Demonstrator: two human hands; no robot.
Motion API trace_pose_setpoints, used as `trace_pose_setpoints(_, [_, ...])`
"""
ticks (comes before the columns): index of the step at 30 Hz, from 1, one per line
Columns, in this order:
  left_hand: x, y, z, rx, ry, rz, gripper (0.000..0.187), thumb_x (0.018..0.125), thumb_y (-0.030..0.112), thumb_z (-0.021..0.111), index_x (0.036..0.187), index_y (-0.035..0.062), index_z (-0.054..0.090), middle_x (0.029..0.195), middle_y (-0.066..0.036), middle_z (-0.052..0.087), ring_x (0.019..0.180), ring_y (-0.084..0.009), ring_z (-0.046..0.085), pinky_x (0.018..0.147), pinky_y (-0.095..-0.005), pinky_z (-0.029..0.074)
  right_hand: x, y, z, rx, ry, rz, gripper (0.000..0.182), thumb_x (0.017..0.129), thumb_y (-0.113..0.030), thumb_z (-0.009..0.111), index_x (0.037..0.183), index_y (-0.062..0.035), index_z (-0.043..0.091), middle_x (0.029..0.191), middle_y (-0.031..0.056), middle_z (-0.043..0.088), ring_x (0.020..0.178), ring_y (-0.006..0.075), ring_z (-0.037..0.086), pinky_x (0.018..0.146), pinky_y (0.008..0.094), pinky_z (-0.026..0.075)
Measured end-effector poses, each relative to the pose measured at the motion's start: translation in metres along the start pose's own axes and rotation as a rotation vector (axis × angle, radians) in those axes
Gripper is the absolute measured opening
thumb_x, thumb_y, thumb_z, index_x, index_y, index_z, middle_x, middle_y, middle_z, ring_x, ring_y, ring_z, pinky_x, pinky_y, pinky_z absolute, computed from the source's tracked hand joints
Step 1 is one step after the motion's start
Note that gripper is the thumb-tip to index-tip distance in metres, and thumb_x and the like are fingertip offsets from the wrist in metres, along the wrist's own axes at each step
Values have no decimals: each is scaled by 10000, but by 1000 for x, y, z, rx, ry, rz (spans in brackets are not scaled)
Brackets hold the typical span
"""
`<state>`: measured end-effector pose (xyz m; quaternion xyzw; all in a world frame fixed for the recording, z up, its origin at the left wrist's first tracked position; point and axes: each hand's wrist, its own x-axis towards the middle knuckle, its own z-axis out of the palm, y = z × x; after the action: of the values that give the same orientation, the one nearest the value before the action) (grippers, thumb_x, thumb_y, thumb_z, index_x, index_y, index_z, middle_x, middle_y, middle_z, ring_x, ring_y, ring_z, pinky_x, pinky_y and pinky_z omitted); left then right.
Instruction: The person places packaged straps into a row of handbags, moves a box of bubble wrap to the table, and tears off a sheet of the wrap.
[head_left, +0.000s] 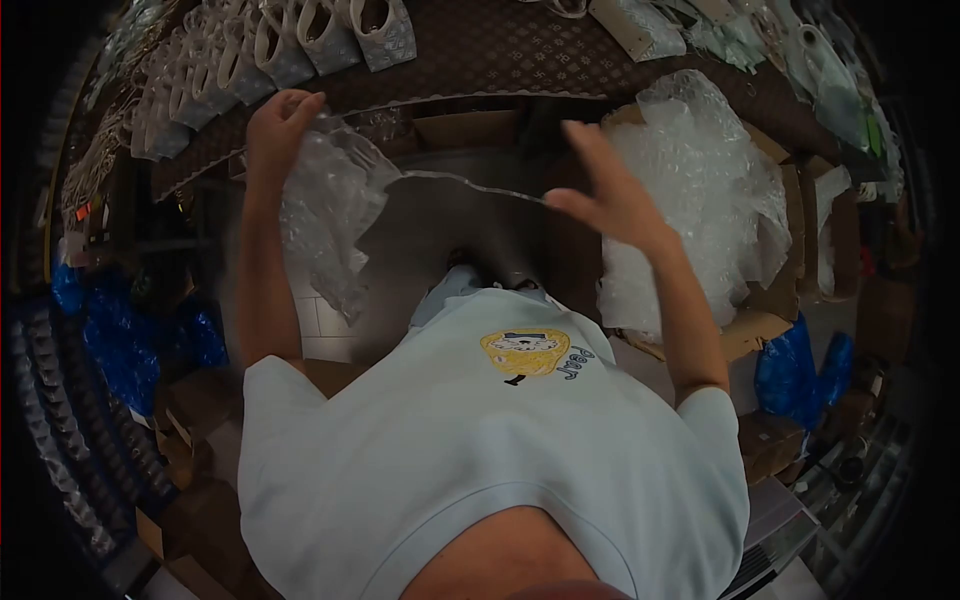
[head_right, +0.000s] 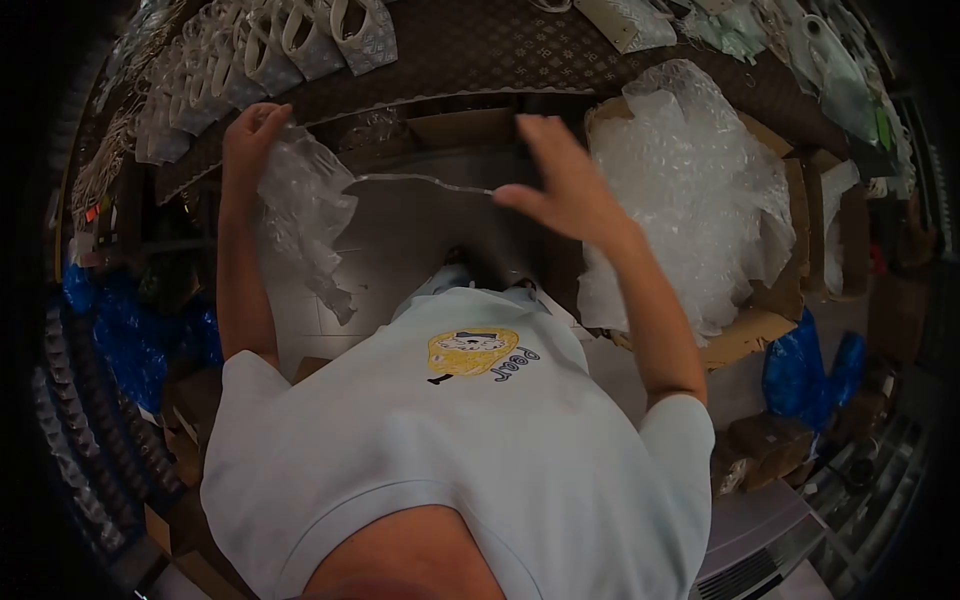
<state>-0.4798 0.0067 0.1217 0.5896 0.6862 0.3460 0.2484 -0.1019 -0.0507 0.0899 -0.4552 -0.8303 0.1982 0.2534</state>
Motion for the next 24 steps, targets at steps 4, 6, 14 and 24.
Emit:
trace_pose_setpoints(4, [-2, 27, 22, -134, -195, 98, 303, 769, 271, 627, 949, 28, 606, 819, -61, 625, 724, -148, 581, 654, -237, 429, 33, -62, 69, 519, -409, 138, 574, 795, -362, 579, 1220, -24, 392, 1042, 132, 530, 744, 199, 530, 687, 295, 441])
trace_pose_setpoints(6, [-7, 36, 25, 61, -104, 129, 360, 746, 267, 649, 1015, 37, 582, 885, -76, 622, 771, -164, 589, 672, -248, 439, 32, -58, 82, 829, -476, 196, 470, 797, -374, 572, 1092, -22, 472, 909, 99, 545, 650, 152, 477, 608, 281, 417])
trace_pose_setpoints(14, [-85, 82, 82, -28, -780, 562, 680, 633, 318, 713, 1209, 65, 454, 1214, -104, 484, 1023, -215, 535, 774, -301, 448, 4, -59, 43, 275, -280, -52, 225, 802, -243, 533, 692, -50, 564, 530, 80, 490, 449, 194, 471, 453, 293, 376])
trace_pose_setpoints(24, [-109, 50, 147, -398, -1150, 88, 279, 859, 261, 479, 782, 12, 578, 660, -35, 537, 653, -98, 490, 613, -242, 400, -46, -47, 32, 751, 33, 189, 252, 766, -108, 498, 533, -24, 455, 455, 70, 401, 385, 207, 408, 383, 291, 321])
